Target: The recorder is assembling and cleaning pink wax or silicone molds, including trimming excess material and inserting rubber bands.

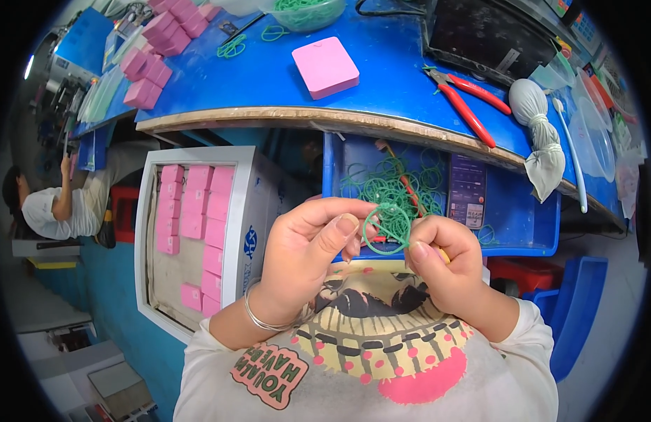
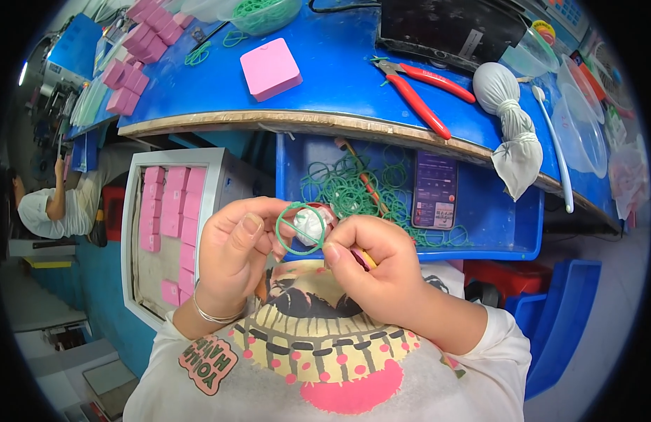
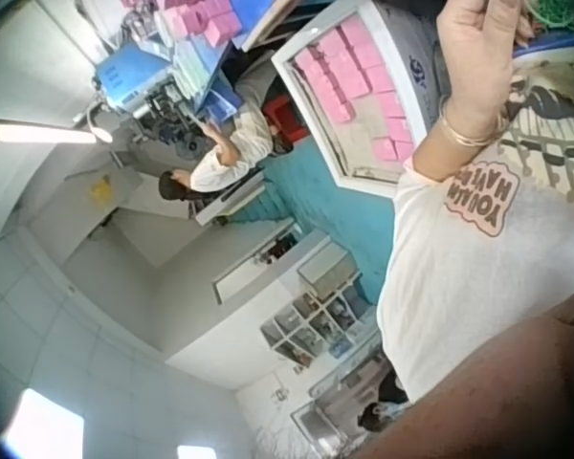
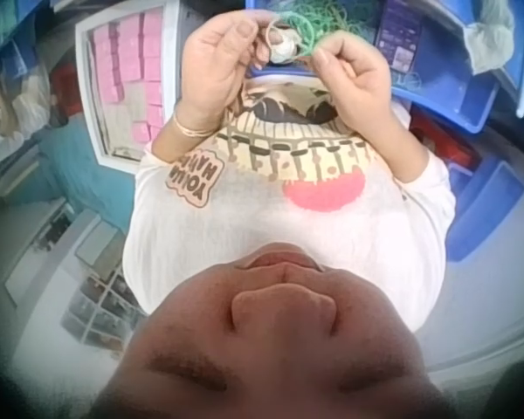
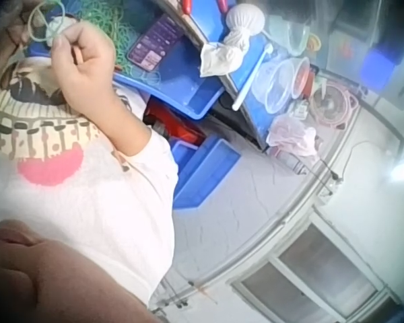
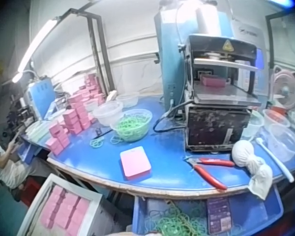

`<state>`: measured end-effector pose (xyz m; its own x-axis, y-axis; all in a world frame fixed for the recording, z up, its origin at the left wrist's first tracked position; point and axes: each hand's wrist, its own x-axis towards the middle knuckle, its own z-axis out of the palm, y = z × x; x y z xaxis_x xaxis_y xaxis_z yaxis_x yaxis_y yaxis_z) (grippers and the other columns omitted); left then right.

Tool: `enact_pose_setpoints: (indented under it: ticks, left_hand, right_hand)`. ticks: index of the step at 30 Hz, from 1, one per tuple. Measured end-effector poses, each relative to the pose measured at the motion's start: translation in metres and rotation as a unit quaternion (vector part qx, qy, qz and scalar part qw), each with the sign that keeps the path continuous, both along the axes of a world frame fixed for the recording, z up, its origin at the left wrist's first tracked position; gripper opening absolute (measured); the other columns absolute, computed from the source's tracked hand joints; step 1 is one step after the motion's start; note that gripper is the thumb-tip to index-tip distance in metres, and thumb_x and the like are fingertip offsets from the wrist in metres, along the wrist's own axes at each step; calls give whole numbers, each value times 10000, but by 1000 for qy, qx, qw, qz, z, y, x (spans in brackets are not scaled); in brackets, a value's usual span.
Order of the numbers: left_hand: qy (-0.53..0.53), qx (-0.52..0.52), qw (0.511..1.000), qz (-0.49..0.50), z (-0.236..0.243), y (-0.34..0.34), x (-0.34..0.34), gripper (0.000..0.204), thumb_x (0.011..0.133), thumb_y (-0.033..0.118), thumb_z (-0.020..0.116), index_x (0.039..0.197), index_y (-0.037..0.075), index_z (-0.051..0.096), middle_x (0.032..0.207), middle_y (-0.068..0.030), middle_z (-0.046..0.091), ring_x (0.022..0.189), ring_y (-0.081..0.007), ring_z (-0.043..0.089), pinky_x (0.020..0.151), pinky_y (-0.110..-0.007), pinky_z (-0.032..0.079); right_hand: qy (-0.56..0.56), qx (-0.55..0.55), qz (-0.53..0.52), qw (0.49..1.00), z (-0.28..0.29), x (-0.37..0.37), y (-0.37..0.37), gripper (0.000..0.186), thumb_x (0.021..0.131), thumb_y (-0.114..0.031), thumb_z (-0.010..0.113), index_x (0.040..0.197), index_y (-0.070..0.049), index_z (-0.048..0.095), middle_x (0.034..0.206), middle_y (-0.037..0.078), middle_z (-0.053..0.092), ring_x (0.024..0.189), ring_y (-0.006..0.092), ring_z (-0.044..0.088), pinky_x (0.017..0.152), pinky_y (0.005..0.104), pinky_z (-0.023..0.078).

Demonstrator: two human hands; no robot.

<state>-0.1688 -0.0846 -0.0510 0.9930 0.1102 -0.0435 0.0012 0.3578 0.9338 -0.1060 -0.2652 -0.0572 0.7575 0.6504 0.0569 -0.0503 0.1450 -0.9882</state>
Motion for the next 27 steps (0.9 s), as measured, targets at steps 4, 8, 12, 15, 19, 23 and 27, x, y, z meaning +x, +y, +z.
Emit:
enact_pose_setpoints:
  ticks: [4, 8, 12, 15, 19, 23, 27]
  left_hand:
    - [56, 6, 998, -9, 8, -1, 1, 297, 913, 236, 535, 1060, -9, 616, 821, -29, 582, 709, -60, 511, 660, -205, 440]
    - [56, 18, 998, -31, 6, 1, 2, 333, 926, 266, 509, 1105, 1, 601, 827, -25, 578, 711, -60, 503, 665, -207, 433]
    - [23, 4, 1000, -10, 4, -2, 2, 333, 927, 259, 505, 1121, 2, 592, 844, -27, 580, 715, -61, 502, 669, -205, 432]
    - [27, -3, 999, -26, 4, -1, 2, 329, 927, 252, 504, 1118, 0, 592, 864, -30, 584, 736, -62, 513, 673, -202, 436]
    - [7, 0, 999, -41, 7, -2, 3, 267, 879, 120, 571, 1107, -18, 590, 931, -56, 574, 774, -74, 532, 686, -202, 446]
    - [-58, 30, 998, -24, 4, -3, 2, 282, 796, 4, 645, 1073, -25, 602, 973, -77, 555, 834, -107, 547, 716, -231, 456]
    - [-119, 119, 986, -18, 2, 1, 1, 270, 758, -8, 673, 1023, -21, 624, 956, -82, 570, 877, -136, 552, 748, -260, 455]
  right_hand:
    - [11, -7, 14, 1000, 4, -1, -1, 90, 832, -62, 547, 755, -14, 553, 689, 17, 560, 615, 79, 488, 552, 242, 388]
    - [24, -1, 13, 1000, 4, -1, -1, 101, 837, -63, 536, 748, -16, 547, 693, 20, 559, 623, 84, 490, 561, 243, 391]
    - [50, 9, 16, 999, 2, -2, -1, 106, 840, -57, 523, 743, -16, 534, 700, 22, 552, 634, 88, 488, 572, 246, 393]
    - [25, 10, 13, 1000, 0, -1, -2, 94, 832, -47, 527, 743, -14, 526, 706, 29, 543, 625, 97, 481, 564, 251, 387]
    - [-132, 4, 21, 991, -3, 4, 1, 68, 806, -24, 550, 746, -7, 521, 706, 54, 528, 601, 128, 476, 539, 261, 369]
    - [-193, -11, 25, 981, -6, 7, 2, 56, 789, -14, 563, 751, -7, 524, 696, 67, 521, 596, 152, 483, 530, 269, 368]
    - [-263, -38, 20, 964, -10, 7, 3, 66, 771, -22, 599, 766, -11, 534, 699, 74, 521, 612, 167, 497, 530, 280, 384]
